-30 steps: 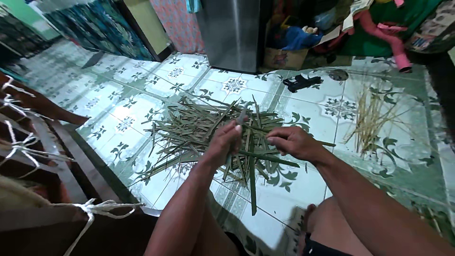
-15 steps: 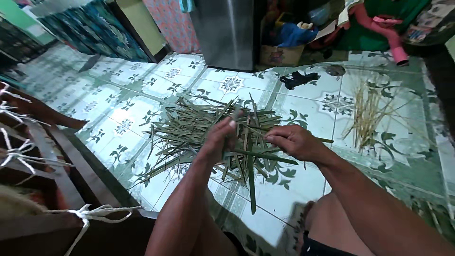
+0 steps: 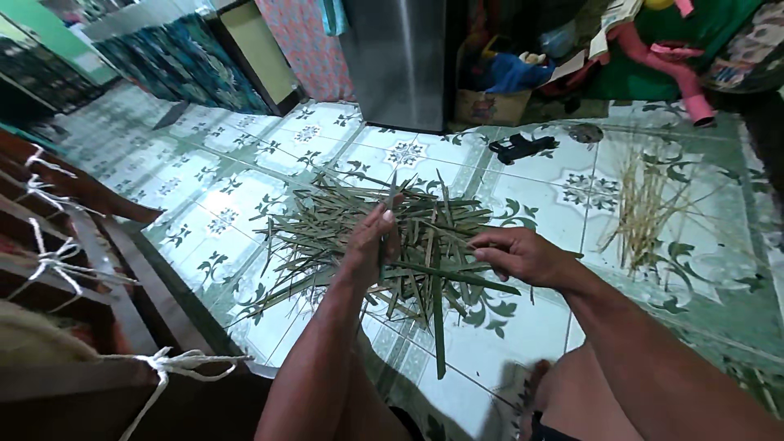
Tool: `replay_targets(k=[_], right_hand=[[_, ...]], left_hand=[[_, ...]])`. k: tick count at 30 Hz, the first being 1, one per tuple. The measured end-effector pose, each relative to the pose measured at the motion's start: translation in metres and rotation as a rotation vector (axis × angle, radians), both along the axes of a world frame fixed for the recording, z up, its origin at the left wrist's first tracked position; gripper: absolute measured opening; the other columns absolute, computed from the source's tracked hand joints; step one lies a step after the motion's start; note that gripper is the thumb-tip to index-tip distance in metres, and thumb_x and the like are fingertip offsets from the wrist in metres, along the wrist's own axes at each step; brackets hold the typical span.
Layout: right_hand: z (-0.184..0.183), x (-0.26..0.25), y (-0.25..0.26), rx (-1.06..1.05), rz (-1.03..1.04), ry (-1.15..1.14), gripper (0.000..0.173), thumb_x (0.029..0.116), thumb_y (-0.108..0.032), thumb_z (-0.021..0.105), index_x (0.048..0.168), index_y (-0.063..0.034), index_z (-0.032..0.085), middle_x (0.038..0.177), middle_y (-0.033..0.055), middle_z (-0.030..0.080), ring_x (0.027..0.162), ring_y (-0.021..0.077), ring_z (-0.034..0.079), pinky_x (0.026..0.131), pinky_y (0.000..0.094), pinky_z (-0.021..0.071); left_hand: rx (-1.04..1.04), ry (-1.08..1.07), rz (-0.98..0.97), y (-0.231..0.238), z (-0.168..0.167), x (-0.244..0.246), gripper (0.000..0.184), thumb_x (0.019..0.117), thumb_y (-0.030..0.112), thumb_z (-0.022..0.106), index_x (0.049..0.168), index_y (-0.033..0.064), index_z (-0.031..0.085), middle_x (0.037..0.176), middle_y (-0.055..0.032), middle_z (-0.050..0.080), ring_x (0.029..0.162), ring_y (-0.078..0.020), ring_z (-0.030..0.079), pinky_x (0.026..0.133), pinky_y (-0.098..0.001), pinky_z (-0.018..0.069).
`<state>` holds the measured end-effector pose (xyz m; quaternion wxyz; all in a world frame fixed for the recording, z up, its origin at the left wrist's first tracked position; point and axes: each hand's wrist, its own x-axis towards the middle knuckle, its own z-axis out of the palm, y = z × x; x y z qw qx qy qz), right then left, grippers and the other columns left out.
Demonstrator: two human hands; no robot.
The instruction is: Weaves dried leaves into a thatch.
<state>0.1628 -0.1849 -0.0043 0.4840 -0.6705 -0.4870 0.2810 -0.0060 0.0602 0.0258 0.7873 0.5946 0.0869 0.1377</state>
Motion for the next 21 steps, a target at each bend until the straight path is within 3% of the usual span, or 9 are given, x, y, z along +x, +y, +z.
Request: replay_targets(k=[2,6,10,15,21], right_hand=[[0.005,-0.009,0.007,0.002,-0.024,0.035,0.025,0.1039,-0.022,0.057,0.119,-0.0052,0.068,0.089,-0.0009,0.067,0.057,0.0,0.054,0.053,0.018,0.05],[-0.002,-0.014,0.016,0.093,-0.084,-0.042,0.024,0.1042,-0.023,0.055,0.104,-0.0054,0.072,0.078,-0.0045,0.063,0.056,-0.004,0.051,0.052,0.0142,0.046],[-0.002,-0.008,0.012,0.129,-0.056,-0.081,0.026,0.105,-0.023,0.053,0.103,-0.0068,0.073,0.077,-0.0063,0.062,0.057,-0.0053,0.049,0.053,0.0134,0.0441],[-0.003,-0.005,0.008,0.128,-0.038,-0.154,0.027,0.1043,-0.025,0.053,0.1,-0.0077,0.074,0.077,-0.0058,0.063,0.059,-0.0044,0.049,0.055,0.0148,0.0426],[-0.007,0.001,-0.004,0.189,-0.04,-0.251,0.027,0.1028,-0.023,0.054,0.097,-0.007,0.074,0.082,-0.0037,0.066,0.068,-0.0047,0.054,0.064,0.0139,0.0459]], left_hand=[[0.029,0.053,-0.052,-0.011,-0.004,0.003,0.045,0.1047,0.032,0.05,0.146,0.012,0.051,0.061,0.0042,0.052,0.048,-0.0041,0.05,0.047,-0.0196,0.0471],[0.03,0.118,-0.16,-0.032,-0.009,0.01,0.042,0.1043,0.024,0.047,0.142,0.0067,0.053,0.061,0.0051,0.053,0.048,-0.0032,0.049,0.048,-0.0187,0.0449],[0.025,0.028,-0.117,-0.018,-0.002,0.007,0.044,0.1044,0.031,0.05,0.144,0.0114,0.053,0.06,0.0059,0.052,0.047,-0.0028,0.049,0.048,-0.0187,0.0455],[0.032,0.052,-0.014,-0.013,0.006,0.005,0.042,0.1061,0.028,0.044,0.144,0.0129,0.053,0.058,0.0071,0.047,0.045,-0.0024,0.045,0.045,-0.0185,0.0432],[-0.032,-0.06,0.039,0.015,0.011,-0.007,0.042,0.1071,0.035,0.044,0.144,0.0166,0.051,0.055,0.0077,0.045,0.043,-0.0027,0.045,0.043,-0.0184,0.0436]])
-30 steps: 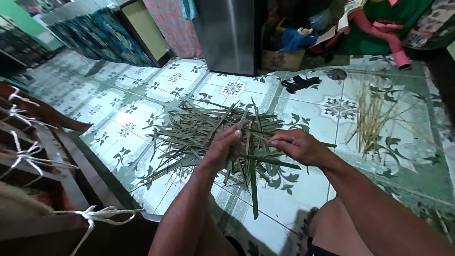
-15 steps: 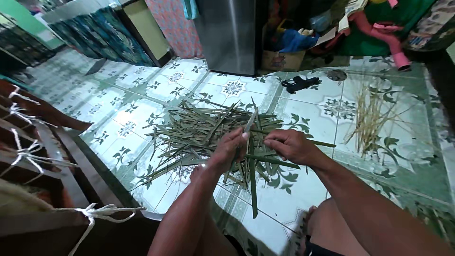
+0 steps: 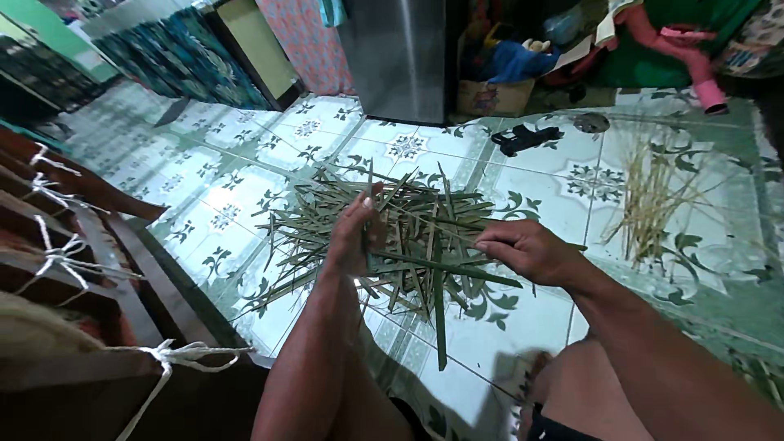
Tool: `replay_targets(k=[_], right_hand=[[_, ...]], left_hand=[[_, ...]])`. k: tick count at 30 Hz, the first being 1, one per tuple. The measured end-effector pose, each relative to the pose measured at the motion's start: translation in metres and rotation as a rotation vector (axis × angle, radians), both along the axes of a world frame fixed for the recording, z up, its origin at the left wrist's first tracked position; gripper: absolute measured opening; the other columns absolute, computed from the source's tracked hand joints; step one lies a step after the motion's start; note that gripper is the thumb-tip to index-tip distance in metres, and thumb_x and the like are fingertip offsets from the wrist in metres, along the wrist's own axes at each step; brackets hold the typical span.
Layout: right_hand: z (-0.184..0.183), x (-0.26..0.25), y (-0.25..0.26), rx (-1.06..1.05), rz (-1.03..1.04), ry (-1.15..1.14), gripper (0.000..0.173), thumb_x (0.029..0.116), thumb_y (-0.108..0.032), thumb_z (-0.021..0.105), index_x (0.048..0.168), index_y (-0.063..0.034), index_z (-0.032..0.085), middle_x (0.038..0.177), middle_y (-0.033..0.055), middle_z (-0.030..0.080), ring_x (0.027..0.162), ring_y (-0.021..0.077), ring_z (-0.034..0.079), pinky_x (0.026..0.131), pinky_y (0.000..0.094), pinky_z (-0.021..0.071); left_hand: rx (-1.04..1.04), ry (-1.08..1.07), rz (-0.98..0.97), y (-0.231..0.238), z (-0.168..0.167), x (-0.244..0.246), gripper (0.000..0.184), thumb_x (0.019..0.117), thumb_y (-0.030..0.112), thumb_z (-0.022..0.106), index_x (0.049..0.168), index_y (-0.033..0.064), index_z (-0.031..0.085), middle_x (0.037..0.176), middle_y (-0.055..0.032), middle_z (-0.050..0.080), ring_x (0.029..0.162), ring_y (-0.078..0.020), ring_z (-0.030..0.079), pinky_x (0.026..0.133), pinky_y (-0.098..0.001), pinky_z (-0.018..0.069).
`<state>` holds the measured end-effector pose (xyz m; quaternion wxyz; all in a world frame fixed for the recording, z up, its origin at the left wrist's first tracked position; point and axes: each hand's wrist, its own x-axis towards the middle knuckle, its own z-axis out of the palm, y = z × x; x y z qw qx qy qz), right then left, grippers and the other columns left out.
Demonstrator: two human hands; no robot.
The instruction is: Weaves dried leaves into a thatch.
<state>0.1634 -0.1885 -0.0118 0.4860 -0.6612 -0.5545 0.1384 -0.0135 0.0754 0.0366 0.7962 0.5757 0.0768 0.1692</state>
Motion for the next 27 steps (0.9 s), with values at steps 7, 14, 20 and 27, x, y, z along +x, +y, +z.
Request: replay_targets(k=[7,14,20,27], right_hand=[[-0.001,0.007,-0.011,-0.015,0.011,-0.047,0.028,0.1023,-0.025,0.054,0.096,-0.0076,0.075,0.081,-0.0039,0.065,0.07,-0.0042,0.054,0.066,0.0146,0.0462],[-0.002,0.018,-0.023,-0.061,0.028,-0.054,0.029,0.1021,-0.027,0.053,0.095,-0.0083,0.074,0.08,-0.0051,0.065,0.067,-0.0049,0.052,0.061,0.014,0.0447],[-0.003,0.031,-0.043,-0.114,0.032,-0.032,0.028,0.1009,-0.028,0.054,0.094,-0.0106,0.074,0.078,-0.0082,0.063,0.063,-0.0063,0.05,0.057,0.013,0.0418],[-0.005,0.038,-0.059,-0.138,0.047,0.013,0.027,0.1005,-0.031,0.055,0.094,-0.0146,0.075,0.075,-0.0111,0.062,0.061,-0.0069,0.049,0.055,0.0122,0.041]], left_hand=[[0.027,-0.07,0.109,0.022,0.006,-0.018,0.041,0.1063,0.038,0.045,0.143,0.0204,0.05,0.054,0.0087,0.044,0.041,-0.0029,0.045,0.042,-0.0196,0.044],[0.005,-0.142,0.213,0.044,0.013,-0.039,0.036,0.1064,0.04,0.044,0.137,0.0243,0.054,0.052,0.0105,0.044,0.04,-0.0011,0.043,0.042,-0.0182,0.0429],[-0.007,-0.156,0.324,0.062,0.016,-0.059,0.034,0.1091,0.041,0.037,0.135,0.0272,0.054,0.052,0.0114,0.042,0.04,-0.0009,0.041,0.042,-0.0186,0.042],[-0.024,-0.176,0.383,0.08,0.017,-0.069,0.033,0.1095,0.036,0.036,0.137,0.0261,0.053,0.052,0.0118,0.044,0.04,-0.0007,0.043,0.041,-0.0179,0.0426]])
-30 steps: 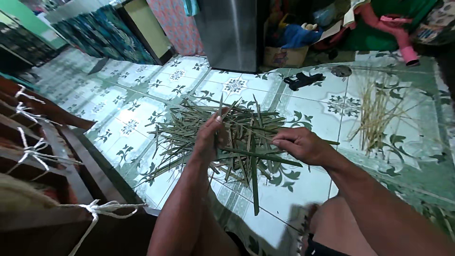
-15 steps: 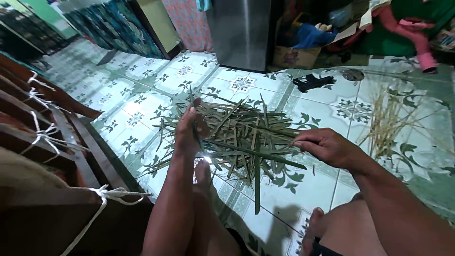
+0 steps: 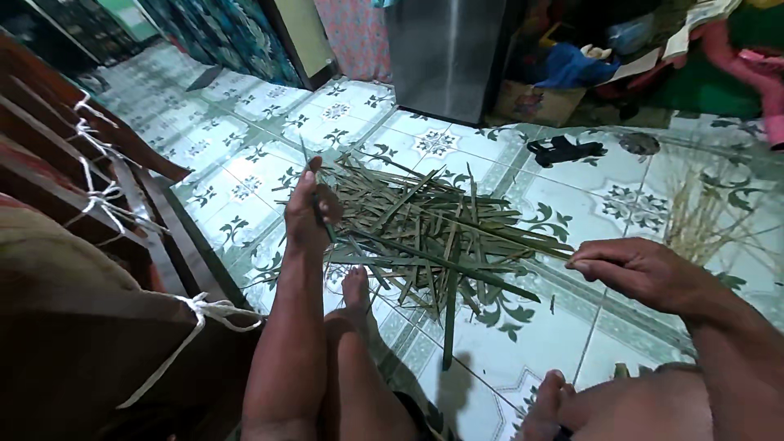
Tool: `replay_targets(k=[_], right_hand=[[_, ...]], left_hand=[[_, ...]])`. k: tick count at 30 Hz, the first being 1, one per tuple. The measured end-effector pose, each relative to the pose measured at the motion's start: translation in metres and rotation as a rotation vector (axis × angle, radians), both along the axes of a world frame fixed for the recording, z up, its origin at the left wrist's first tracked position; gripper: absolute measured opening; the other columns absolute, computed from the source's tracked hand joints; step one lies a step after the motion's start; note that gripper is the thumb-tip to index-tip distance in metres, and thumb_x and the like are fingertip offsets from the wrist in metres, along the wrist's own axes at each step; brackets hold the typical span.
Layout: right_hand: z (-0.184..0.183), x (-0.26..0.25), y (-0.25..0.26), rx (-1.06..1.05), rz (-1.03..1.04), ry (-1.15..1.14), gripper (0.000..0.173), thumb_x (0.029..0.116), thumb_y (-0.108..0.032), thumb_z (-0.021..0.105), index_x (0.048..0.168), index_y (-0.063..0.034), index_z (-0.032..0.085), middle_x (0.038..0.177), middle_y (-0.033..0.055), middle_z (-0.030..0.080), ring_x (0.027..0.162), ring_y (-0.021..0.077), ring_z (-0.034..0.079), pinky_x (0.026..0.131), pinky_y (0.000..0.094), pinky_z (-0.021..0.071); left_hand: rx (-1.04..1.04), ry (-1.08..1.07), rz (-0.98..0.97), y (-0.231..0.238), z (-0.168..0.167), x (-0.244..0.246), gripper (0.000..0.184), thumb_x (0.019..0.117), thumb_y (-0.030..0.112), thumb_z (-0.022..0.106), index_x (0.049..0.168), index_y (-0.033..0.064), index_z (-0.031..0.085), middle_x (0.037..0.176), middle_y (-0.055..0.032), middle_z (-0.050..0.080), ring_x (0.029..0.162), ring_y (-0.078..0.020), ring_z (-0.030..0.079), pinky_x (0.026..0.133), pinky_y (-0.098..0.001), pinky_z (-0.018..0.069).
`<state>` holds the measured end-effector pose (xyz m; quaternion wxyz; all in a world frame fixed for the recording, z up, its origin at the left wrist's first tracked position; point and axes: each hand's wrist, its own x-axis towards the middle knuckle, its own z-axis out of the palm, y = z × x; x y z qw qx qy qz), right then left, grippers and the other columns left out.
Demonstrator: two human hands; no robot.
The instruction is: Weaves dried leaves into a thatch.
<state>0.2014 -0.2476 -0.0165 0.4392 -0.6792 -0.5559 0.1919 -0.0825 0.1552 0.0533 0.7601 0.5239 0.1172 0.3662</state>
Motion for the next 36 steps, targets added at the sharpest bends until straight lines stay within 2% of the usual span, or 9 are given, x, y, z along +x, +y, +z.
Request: replay_targets(k=[12,15,18,22,24,26,28,31,36], right_hand=[[0.001,0.028,-0.028,-0.15,-0.305,0.058,0.028,0.0999,-0.031,0.054,0.099,-0.0111,0.073,0.069,-0.0078,0.059,0.05,-0.0014,0.045,0.046,0.0182,0.0378],[-0.001,0.026,-0.015,-0.239,-0.327,0.074,0.031,0.1061,-0.025,0.048,0.107,-0.0048,0.071,0.074,-0.0016,0.062,0.049,0.0028,0.047,0.046,0.0219,0.0424],[0.002,0.022,0.0,-0.269,-0.353,0.088,0.03,0.1082,-0.022,0.047,0.109,-0.003,0.07,0.075,-0.0002,0.061,0.05,0.0033,0.048,0.048,0.0219,0.0438],[0.001,0.017,0.014,-0.3,-0.333,0.086,0.029,0.1086,-0.021,0.047,0.108,-0.003,0.07,0.074,-0.0001,0.062,0.049,0.0036,0.047,0.047,0.0224,0.043],[0.0,0.014,0.021,-0.315,-0.306,0.092,0.03,0.1091,-0.022,0.047,0.109,-0.0031,0.07,0.074,0.0002,0.062,0.049,0.0039,0.048,0.047,0.023,0.0438],[0.0,0.009,0.028,-0.318,-0.27,0.111,0.03,0.1091,-0.021,0.047,0.11,-0.0024,0.07,0.073,0.0006,0.062,0.051,0.0051,0.049,0.049,0.0247,0.0455],[0.002,0.002,0.036,-0.325,-0.226,0.129,0.03,0.1094,-0.021,0.046,0.11,-0.0025,0.07,0.072,0.0003,0.062,0.051,0.0053,0.05,0.049,0.0246,0.0467],[0.002,-0.008,0.045,-0.334,-0.126,0.13,0.03,0.1095,-0.022,0.046,0.111,-0.0038,0.07,0.074,-0.0005,0.063,0.051,0.0051,0.051,0.05,0.0243,0.0473],[0.002,-0.01,0.046,-0.308,-0.07,0.094,0.028,0.1084,-0.022,0.048,0.107,-0.0068,0.071,0.072,-0.0035,0.063,0.051,0.0025,0.051,0.049,0.0215,0.0462]], left_hand=[[-0.117,0.143,0.227,0.039,-0.033,0.003,0.031,0.1103,0.039,0.035,0.132,0.0262,0.054,0.055,0.0117,0.04,0.039,0.0001,0.039,0.039,-0.0166,0.039],[0.16,0.487,0.07,0.024,-0.052,0.018,0.041,0.1085,0.037,0.04,0.145,0.0188,0.047,0.064,0.0056,0.048,0.046,-0.0046,0.047,0.045,-0.0216,0.046],[0.696,0.923,-0.178,0.003,-0.061,0.042,0.033,0.1096,0.027,0.046,0.122,0.0,0.06,0.075,-0.0104,0.057,0.059,-0.0189,0.055,0.058,-0.0384,0.0515],[1.016,1.059,-0.383,-0.012,-0.059,0.055,0.027,0.1071,0.02,0.051,0.115,-0.0012,0.066,0.092,-0.0171,0.067,0.079,-0.0267,0.066,0.078,-0.0491,0.0559],[0.983,1.079,-0.363,-0.013,-0.061,0.058,0.03,0.108,0.025,0.05,0.114,0.0,0.066,0.09,-0.0164,0.066,0.078,-0.0277,0.065,0.077,-0.0501,0.0546],[0.799,0.989,-0.312,-0.02,-0.061,0.061,0.037,0.1094,0.037,0.046,0.112,0.0049,0.064,0.072,-0.0069,0.057,0.059,-0.0165,0.054,0.058,-0.0354,0.0497],[0.539,0.827,-0.343,-0.037,-0.052,0.064,0.035,0.1093,0.037,0.046,0.123,0.0081,0.06,0.066,-0.0009,0.051,0.05,-0.0095,0.048,0.049,-0.0253,0.0443],[0.296,0.634,-0.484,-0.064,-0.042,0.072,0.041,0.1095,0.027,0.045,0.149,0.0149,0.046,0.07,-0.0016,0.054,0.05,-0.0079,0.049,0.046,-0.0217,0.0454],[0.168,0.462,-0.497,-0.077,-0.029,0.076,0.041,0.1096,0.025,0.041,0.15,0.0173,0.047,0.069,0.0011,0.05,0.048,-0.0063,0.046,0.044,-0.02,0.0428]])
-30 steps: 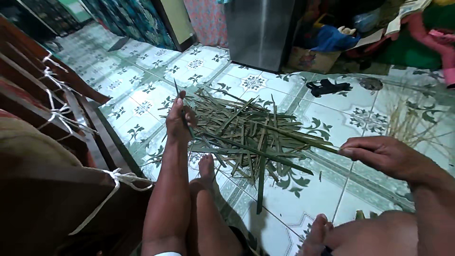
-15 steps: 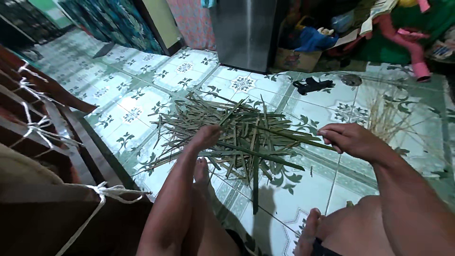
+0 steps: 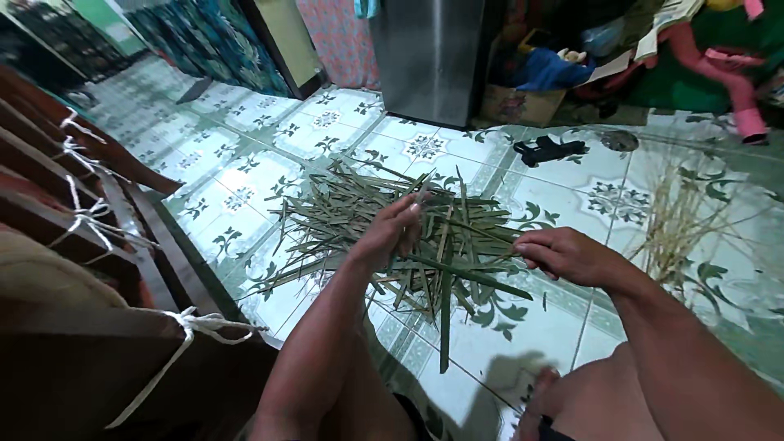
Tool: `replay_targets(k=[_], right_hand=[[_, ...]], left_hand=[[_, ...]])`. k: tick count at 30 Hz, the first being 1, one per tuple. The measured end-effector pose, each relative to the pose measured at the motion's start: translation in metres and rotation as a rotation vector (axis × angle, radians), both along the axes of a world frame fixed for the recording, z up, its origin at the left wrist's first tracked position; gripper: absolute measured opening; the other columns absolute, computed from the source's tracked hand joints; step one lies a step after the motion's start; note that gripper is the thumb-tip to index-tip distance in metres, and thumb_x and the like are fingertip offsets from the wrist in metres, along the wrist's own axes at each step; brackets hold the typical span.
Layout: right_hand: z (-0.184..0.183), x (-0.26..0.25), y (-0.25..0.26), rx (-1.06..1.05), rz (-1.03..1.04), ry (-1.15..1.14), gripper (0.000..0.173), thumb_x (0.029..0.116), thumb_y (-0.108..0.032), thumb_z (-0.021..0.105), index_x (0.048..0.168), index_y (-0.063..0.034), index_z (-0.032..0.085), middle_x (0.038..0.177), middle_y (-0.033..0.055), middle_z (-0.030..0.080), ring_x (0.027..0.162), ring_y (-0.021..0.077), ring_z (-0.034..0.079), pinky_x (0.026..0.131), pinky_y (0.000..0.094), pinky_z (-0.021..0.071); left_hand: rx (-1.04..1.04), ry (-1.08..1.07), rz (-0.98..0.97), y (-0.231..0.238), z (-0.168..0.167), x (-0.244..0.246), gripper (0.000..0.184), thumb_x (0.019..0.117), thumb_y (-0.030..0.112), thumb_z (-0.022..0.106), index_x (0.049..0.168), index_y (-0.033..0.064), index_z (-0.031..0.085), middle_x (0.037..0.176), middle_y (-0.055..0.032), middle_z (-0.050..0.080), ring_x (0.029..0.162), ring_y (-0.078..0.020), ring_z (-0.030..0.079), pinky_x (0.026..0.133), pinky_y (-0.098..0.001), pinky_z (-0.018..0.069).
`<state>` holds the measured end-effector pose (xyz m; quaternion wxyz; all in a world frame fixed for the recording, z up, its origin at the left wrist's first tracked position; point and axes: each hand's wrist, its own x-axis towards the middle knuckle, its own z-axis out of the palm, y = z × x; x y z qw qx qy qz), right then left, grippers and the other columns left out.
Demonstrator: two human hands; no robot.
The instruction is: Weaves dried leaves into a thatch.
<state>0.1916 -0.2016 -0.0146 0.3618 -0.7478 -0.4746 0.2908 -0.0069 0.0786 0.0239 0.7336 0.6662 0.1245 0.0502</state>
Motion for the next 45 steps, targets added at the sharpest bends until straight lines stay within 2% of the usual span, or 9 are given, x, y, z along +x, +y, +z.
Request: replay_targets(k=[2,13,20,25,30,39,42,44,45], right_hand=[[-0.002,0.004,-0.005,0.011,-0.004,-0.008,0.028,0.1081,-0.022,0.048,0.107,-0.0069,0.071,0.074,-0.0028,0.064,0.052,0.0031,0.052,0.05,0.0222,0.0469],[-0.007,0.024,-0.031,0.01,-0.053,-0.07,0.024,0.1048,-0.022,0.053,0.102,-0.0077,0.073,0.074,-0.0015,0.063,0.057,0.0051,0.054,0.054,0.0254,0.0473],[-0.006,0.028,-0.041,0.008,-0.066,-0.078,0.024,0.1042,-0.023,0.054,0.103,-0.0078,0.073,0.076,-0.0013,0.065,0.058,0.0062,0.055,0.056,0.0268,0.0488],[-0.008,0.034,-0.048,0.028,-0.085,-0.076,0.024,0.1039,-0.022,0.054,0.101,-0.0087,0.074,0.073,-0.0031,0.064,0.056,0.0039,0.053,0.054,0.0238,0.0464],[-0.01,0.038,-0.054,0.027,-0.097,-0.086,0.025,0.1032,-0.025,0.054,0.1,-0.0108,0.074,0.073,-0.0041,0.064,0.056,0.0032,0.054,0.055,0.0239,0.0466],[-0.01,0.039,-0.057,0.034,-0.115,-0.058,0.022,0.1024,-0.024,0.056,0.1,-0.0113,0.074,0.072,-0.0048,0.064,0.056,0.0032,0.054,0.054,0.0228,0.0459],[-0.007,0.036,-0.059,0.056,-0.116,-0.101,0.025,0.102,-0.026,0.055,0.097,-0.0115,0.074,0.07,-0.0058,0.062,0.054,0.0013,0.051,0.052,0.0217,0.0434],[-0.002,0.035,-0.063,0.087,-0.107,-0.166,0.028,0.1009,-0.029,0.053,0.097,-0.011,0.074,0.071,-0.0065,0.061,0.059,0.0003,0.05,0.057,0.0235,0.0438],[0.001,0.036,-0.064,0.101,-0.096,-0.202,0.03,0.1008,-0.03,0.052,0.097,-0.0105,0.074,0.071,-0.0064,0.061,0.061,-0.0001,0.051,0.059,0.0236,0.0453]], left_hand=[[-0.039,-0.063,0.066,0.004,0.002,-0.004,0.039,0.1092,0.028,0.042,0.145,0.016,0.052,0.065,0.0019,0.049,0.046,-0.0059,0.045,0.043,-0.0202,0.0436],[-0.093,-0.307,0.267,0.029,0.013,-0.034,0.038,0.1091,0.036,0.041,0.143,0.0212,0.051,0.062,0.0044,0.046,0.042,-0.0049,0.042,0.041,-0.0198,0.042],[-0.03,-0.333,0.329,0.038,0.013,-0.045,0.038,0.1092,0.037,0.04,0.144,0.0247,0.05,0.062,0.0049,0.045,0.042,-0.0048,0.041,0.04,-0.0198,0.0407],[-0.041,-0.38,0.38,0.052,0.015,-0.05,0.038,0.1098,0.032,0.038,0.144,0.0196,0.05,0.06,0.0066,0.045,0.042,-0.0047,0.043,0.042,-0.0203,0.0432],[-0.071,-0.398,0.405,0.061,0.012,-0.055,0.035,0.1095,0.033,0.039,0.14,0.0218,0.051,0.058,0.0073,0.043,0.041,-0.004,0.042,0.041,-0.0199,0.0427],[-0.097,-0.409,0.398,0.064,0.013,-0.057,0.037,0.1099,0.031,0.038,0.145,0.0232,0.047,0.059,0.007,0.044,0.042,-0.0039,0.043,0.041,-0.0193,0.0427],[0.073,-0.322,0.503,0.065,0.013,-0.058,0.038,0.1096,0.028,0.04,0.146,0.0196,0.049,0.059,0.006,0.042,0.041,-0.0039,0.041,0.039,-0.0193,0.0405],[0.469,-0.145,0.651,0.072,0.01,-0.056,0.039,0.1095,0.026,0.045,0.146,0.0126,0.053,0.066,0.0007,0.049,0.046,-0.0065,0.042,0.043,-0.0224,0.0398],[0.692,-0.04,0.689,0.078,0.007,-0.053,0.039,0.1087,0.024,0.048,0.144,0.0096,0.057,0.076,-0.0051,0.059,0.055,-0.0117,0.049,0.052,-0.0291,0.0447]])
